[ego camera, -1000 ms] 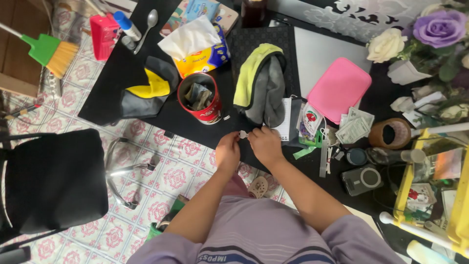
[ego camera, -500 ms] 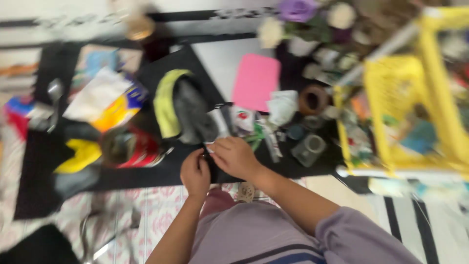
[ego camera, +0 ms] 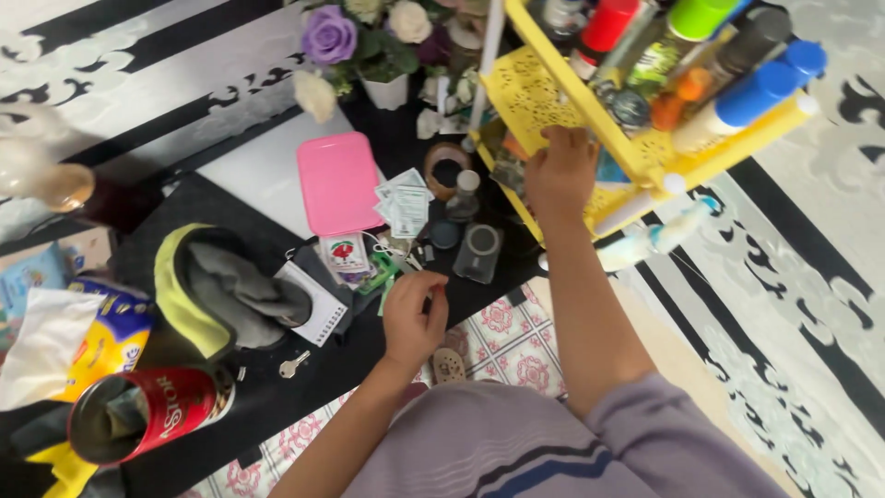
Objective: Organizing and cleaning personal care items on a small plastic shelf and a desk.
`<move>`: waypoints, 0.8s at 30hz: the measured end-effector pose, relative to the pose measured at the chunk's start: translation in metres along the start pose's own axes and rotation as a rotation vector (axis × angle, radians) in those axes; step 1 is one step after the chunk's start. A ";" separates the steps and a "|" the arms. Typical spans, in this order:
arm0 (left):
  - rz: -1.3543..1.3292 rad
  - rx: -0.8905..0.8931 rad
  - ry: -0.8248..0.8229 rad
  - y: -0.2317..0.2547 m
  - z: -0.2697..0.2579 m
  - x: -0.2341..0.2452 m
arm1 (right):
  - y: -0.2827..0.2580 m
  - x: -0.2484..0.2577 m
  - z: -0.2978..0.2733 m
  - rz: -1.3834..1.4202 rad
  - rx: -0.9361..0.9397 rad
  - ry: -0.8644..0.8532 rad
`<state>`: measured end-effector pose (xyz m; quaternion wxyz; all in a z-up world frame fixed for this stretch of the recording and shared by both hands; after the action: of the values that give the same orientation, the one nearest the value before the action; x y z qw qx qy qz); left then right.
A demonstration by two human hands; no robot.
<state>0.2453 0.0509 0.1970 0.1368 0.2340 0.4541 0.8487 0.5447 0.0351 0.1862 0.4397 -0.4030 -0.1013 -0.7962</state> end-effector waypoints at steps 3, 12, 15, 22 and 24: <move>-0.048 -0.071 -0.065 0.007 0.002 -0.010 | 0.020 -0.028 0.014 -0.005 -0.374 -0.411; -0.050 -0.013 -0.056 -0.008 -0.004 0.004 | 0.042 -0.064 0.022 0.245 -0.320 -0.614; -0.053 0.010 -0.068 -0.011 -0.004 0.014 | 0.055 -0.075 0.027 0.125 -0.297 -0.575; -0.008 -0.068 -0.010 -0.017 -0.002 0.038 | 0.068 -0.083 0.027 0.119 -0.299 -0.480; -0.002 -0.027 -0.016 -0.021 0.000 0.044 | 0.066 -0.058 0.027 0.094 -0.323 -0.210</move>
<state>0.2082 0.0819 0.1911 0.1443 0.2385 0.4418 0.8527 0.6285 0.0459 0.1485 0.3930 -0.5535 0.0013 -0.7343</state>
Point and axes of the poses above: each hand's wrist, its own z-axis towards the middle knuckle, its own x-axis out of the back of the hand, y = z × x, the point moved 7 cm from there along z, towards the middle knuckle, and after that the axes turned 10 degrees about -z, right-handed, at the moved point
